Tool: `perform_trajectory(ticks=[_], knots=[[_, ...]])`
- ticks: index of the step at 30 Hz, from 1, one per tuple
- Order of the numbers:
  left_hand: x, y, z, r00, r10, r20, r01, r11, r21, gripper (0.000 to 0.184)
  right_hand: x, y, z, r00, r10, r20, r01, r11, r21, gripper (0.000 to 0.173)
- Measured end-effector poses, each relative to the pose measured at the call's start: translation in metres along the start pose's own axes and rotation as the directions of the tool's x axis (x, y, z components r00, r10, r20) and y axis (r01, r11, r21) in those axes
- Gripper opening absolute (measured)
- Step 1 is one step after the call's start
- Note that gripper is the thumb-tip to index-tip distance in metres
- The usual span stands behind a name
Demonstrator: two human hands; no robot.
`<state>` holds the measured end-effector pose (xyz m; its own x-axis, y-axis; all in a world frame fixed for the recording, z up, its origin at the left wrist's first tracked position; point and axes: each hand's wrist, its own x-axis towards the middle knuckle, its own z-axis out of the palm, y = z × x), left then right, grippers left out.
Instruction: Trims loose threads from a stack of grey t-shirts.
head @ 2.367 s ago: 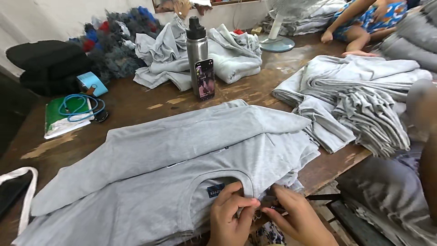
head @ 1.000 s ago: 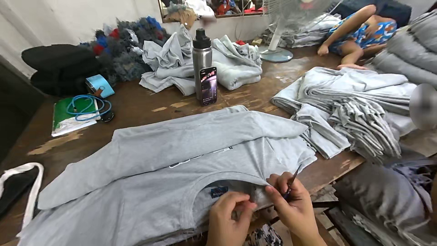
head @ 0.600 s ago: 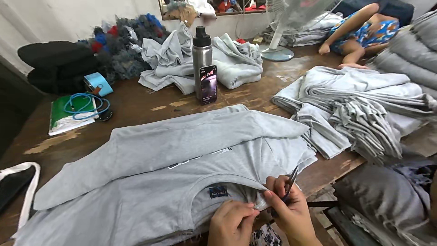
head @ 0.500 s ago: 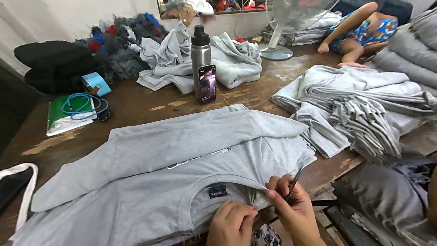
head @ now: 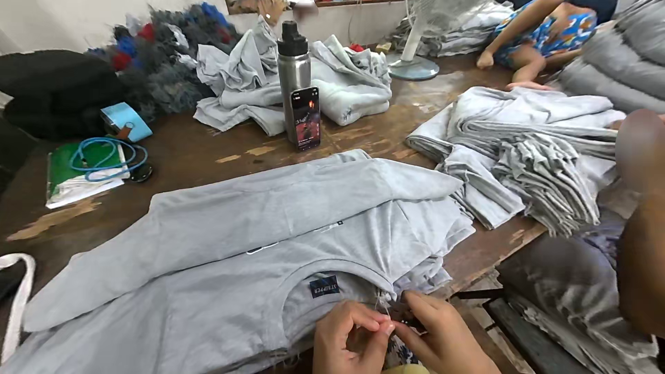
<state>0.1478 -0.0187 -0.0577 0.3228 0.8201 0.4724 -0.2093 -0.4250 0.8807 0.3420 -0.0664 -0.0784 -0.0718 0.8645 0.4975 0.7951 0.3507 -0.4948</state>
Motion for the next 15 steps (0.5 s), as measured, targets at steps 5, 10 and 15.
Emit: perform_trajectory(ticks=[5,10,15], knots=[[0.000,0.002,-0.012,0.987,0.027,0.160,-0.042,0.995,0.090,0.010,0.000,-0.004,0.005,0.996,0.076,0.046,-0.078,0.996,0.032,0.049],[0.011,0.035,-0.044,0.802,-0.094,0.590,-0.043,0.976,0.214,0.042,0.004,0.004,-0.006,0.988,0.152,-0.021,-0.142,0.959,0.245,0.047],[0.023,0.016,-0.019,0.993,0.007,0.119,-0.056,0.907,0.417,0.025,0.017,-0.004,0.001,0.985,0.135,-0.111,-0.095,0.947,0.306,0.041]])
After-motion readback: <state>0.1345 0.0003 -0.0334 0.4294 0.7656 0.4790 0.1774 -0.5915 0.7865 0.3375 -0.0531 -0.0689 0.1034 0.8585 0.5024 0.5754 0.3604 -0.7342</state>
